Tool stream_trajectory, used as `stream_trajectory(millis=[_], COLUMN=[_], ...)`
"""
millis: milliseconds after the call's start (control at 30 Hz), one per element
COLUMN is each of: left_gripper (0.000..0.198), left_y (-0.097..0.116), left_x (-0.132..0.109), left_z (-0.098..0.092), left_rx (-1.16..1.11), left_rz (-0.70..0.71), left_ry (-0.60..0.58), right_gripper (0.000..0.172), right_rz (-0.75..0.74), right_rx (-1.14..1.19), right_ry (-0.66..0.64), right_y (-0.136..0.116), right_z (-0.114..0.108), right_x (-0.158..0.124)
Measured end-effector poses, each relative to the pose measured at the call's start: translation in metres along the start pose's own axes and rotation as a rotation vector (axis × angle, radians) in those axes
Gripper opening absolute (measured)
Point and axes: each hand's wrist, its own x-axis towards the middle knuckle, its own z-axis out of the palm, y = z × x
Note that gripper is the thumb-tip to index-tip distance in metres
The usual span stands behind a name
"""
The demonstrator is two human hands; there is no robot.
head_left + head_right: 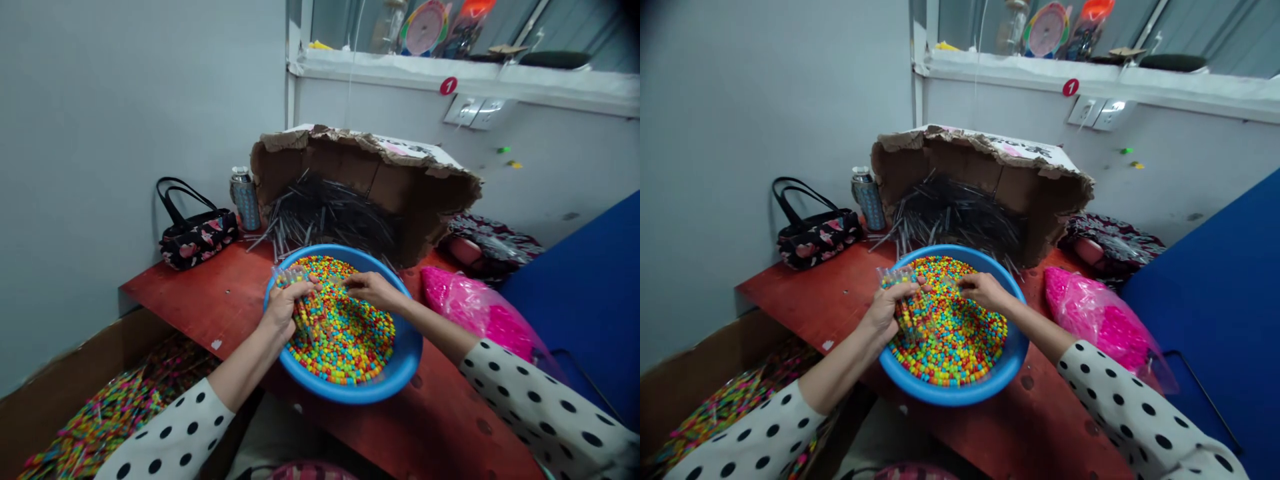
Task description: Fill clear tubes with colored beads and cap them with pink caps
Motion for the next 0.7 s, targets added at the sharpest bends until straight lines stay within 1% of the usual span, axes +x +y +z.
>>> stream_trajectory(millis=[67, 100, 133, 200, 267, 333, 400, 433, 467, 533, 600, 633, 700], left_gripper=[0.025, 0.026, 0.026, 0.025, 0.022, 0.021, 0.02, 0.02, 0.021, 0.022, 0.021, 0.019, 0.017], left_y=[0.0, 0.0, 0.0, 0.0, 0.0, 0.0, -0.001, -0.001, -0.001, 0.0, 0.0, 0.001, 0.001], left_x=[0.0, 0.0, 0.0, 0.0, 0.0, 0.0, 0.0, 0.0, 0.0, -0.001, -0.001, -0.001, -0.001], left_z=[0.0, 0.0, 0.0, 0.0, 0.0, 0.0, 0.0, 0.0, 0.0, 0.0, 0.0, 0.0, -0.001], left_rx=[-0.006, -0.006, -0.007, -0.003, 0.004, -0.006, -0.025, -0.038, -0.047, -0.05, -0.035, -0.031, -0.04], left_rz=[0.011, 0.013, 0.016, 0.018, 0.02, 0.031, 0.04, 0.041, 0.037, 0.022, 0.015, 0.021, 0.041], left_ry=[-0.013, -0.016, -0.014, -0.001, 0.017, 0.018, 0.009, 0.003, -0.001, 0.0, 0.009, 0.013, 0.015], right_gripper=[0.02, 0.021, 0.021, 0.02, 0.018, 0.02, 0.027, 0.029, 0.029, 0.028, 0.027, 0.026, 0.024], right_rz=[-0.074, -0.104, -0.127, -0.169, -0.174, -0.137, -0.097, -0.084, -0.074, -0.037, 0.002, 0.005, -0.024], right_rx=[-0.36, -0.465, -0.511, -0.491, -0.389, -0.166, 0.102, 0.202, 0.254, 0.278, 0.229, 0.164, -0.045], right_ry=[-0.044, -0.088, -0.138, -0.215, -0.222, -0.184, -0.156, -0.148, -0.143, -0.128, -0.111, -0.102, -0.077], right_y=[0.001, 0.0, -0.002, -0.007, -0.01, -0.01, -0.008, -0.007, -0.006, -0.006, -0.005, -0.004, -0.002], right_z=[0.003, 0.008, 0.014, 0.027, 0.036, 0.037, 0.033, 0.03, 0.026, 0.019, 0.011, 0.007, 0.0], right_x=[0.0, 0.001, 0.002, 0.007, 0.013, 0.017, 0.018, 0.018, 0.017, 0.015, 0.013, 0.012, 0.01])
